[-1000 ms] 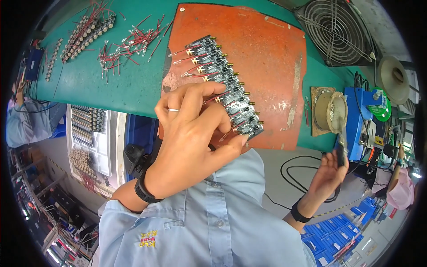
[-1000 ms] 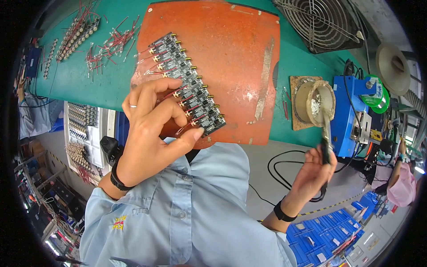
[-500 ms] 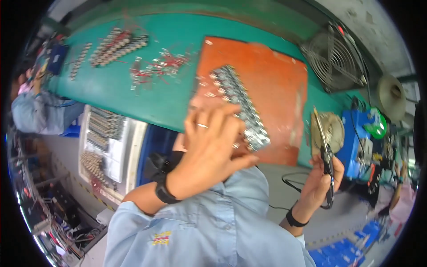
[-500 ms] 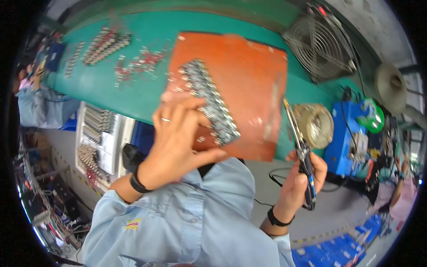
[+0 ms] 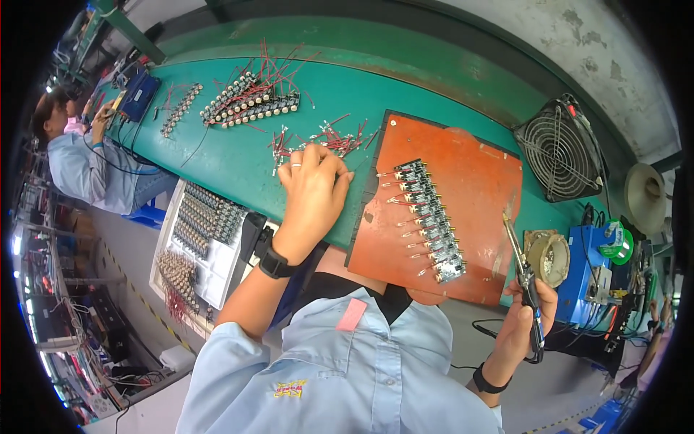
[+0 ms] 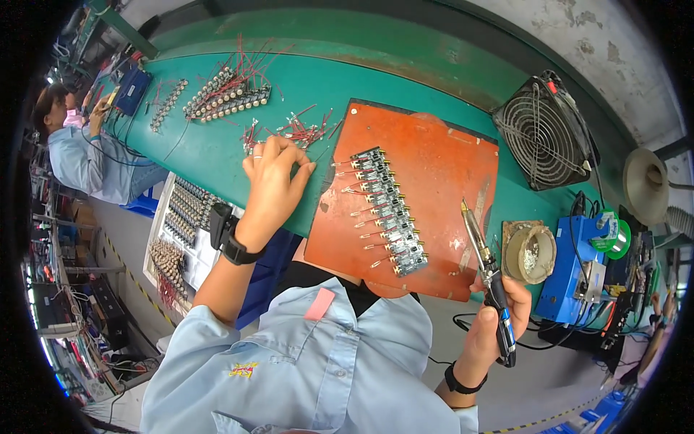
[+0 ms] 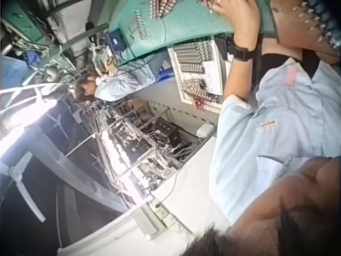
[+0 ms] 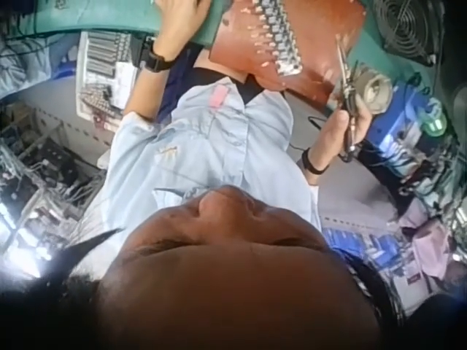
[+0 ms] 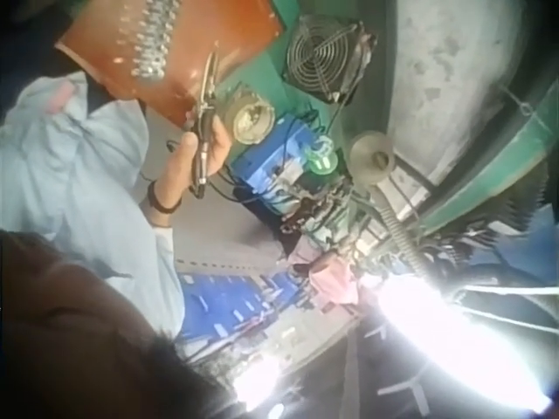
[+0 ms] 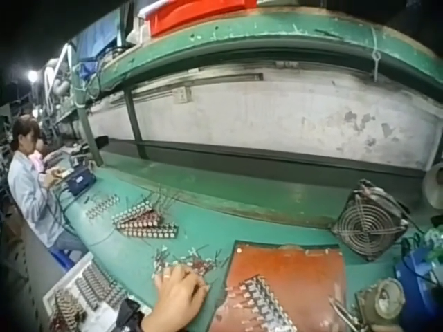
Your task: Soldering electronic components onto printed circuit boards at an assembly line station.
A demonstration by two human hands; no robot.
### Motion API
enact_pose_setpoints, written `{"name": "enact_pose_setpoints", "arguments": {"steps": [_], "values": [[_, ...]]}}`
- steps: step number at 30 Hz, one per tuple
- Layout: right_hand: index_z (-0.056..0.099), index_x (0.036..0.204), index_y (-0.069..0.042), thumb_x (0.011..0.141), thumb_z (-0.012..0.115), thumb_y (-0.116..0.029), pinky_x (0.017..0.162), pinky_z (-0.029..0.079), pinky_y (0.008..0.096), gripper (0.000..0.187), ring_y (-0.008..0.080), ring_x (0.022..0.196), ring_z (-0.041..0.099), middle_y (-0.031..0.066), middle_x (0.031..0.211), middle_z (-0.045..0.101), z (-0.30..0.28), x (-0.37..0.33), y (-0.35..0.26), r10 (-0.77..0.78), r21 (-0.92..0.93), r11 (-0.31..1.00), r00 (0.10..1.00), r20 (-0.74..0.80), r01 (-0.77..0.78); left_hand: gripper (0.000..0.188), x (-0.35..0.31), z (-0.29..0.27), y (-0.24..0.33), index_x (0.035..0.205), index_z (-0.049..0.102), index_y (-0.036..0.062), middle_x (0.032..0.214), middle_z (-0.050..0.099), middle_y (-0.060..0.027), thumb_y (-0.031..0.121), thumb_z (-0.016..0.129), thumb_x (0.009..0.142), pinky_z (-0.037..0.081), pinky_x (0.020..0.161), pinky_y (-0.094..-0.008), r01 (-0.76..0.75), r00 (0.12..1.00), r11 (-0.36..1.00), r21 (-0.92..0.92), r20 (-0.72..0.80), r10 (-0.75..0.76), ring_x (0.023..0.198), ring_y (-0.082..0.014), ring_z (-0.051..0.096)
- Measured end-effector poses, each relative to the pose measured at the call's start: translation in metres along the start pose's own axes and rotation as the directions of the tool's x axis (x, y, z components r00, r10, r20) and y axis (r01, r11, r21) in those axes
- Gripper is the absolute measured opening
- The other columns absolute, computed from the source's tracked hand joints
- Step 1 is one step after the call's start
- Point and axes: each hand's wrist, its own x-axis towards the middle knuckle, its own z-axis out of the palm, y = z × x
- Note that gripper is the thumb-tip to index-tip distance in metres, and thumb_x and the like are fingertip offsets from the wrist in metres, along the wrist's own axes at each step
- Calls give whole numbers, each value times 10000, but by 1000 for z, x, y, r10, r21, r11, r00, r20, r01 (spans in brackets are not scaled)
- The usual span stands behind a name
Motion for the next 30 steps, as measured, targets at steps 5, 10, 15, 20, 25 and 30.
{"name": "enact_pose_setpoints", "arguments": {"steps": [5, 10, 15, 20, 25, 30], "values": [[493, 1205, 15, 855, 683, -365, 760, 480, 355, 550, 218, 876, 611, 141, 1075, 597, 11, 0, -8, 18, 10, 1000, 1000, 2, -18, 59, -21, -36, 33, 884, 607, 47, 834, 565, -89, 77, 639, 845, 388, 758, -384, 56, 990, 931, -362, 138, -6, 835, -279, 537], [470, 1246, 29, 880, 657, -365, 723, 502, 329, 569, 203, 758, 636, 140, 905, 644, 31, -4, -19, 116, 18, 993, 989, 89, -118, 49, -43, -61, 83, 892, 625, 12, 807, 628, -87, 48, 640, 861, 455, 642, -315, 68, 923, 722, -688, 318, 216, 702, -213, 572], [496, 1254, 16, 852, 684, -66, 782, 520, 294, 451, 162, 847, 654, 121, 980, 653, 31, -1, -23, 184, 45, 979, 953, 242, -200, 72, -52, -53, 115, 913, 630, 8, 807, 634, -84, 43, 649, 854, 451, 646, -312, 21, 855, 651, -759, 351, 382, 711, -213, 570], [512, 1241, 9, 812, 669, 27, 759, 491, 254, 458, 114, 832, 607, 109, 993, 634, 33, -4, -23, 231, -13, 972, 937, 261, -236, 76, -57, -45, 126, 900, 630, 10, 786, 618, -74, 52, 662, 845, 447, 644, -311, 58, 842, 647, -760, 385, 378, 693, -210, 558], [485, 1244, 12, 803, 656, 38, 705, 474, 243, 474, 100, 759, 560, 83, 870, 606, 33, -7, -18, 113, -137, 988, 950, 292, -75, 86, -62, -39, 127, 850, 614, 6, 754, 590, -66, 66, 675, 837, 432, 623, -307, 147, 827, 637, -757, 447, 341, 659, -204, 533], [466, 1253, 12, 821, 626, 21, 723, 489, 268, 461, 130, 786, 579, 96, 871, 605, 34, -9, -13, 103, -259, 964, 977, 189, -51, 113, -64, -37, 123, 811, 593, -4, 740, 568, -56, 70, 670, 845, 407, 601, -282, 132, 834, 667, -733, 446, 325, 628, -168, 502]]}}
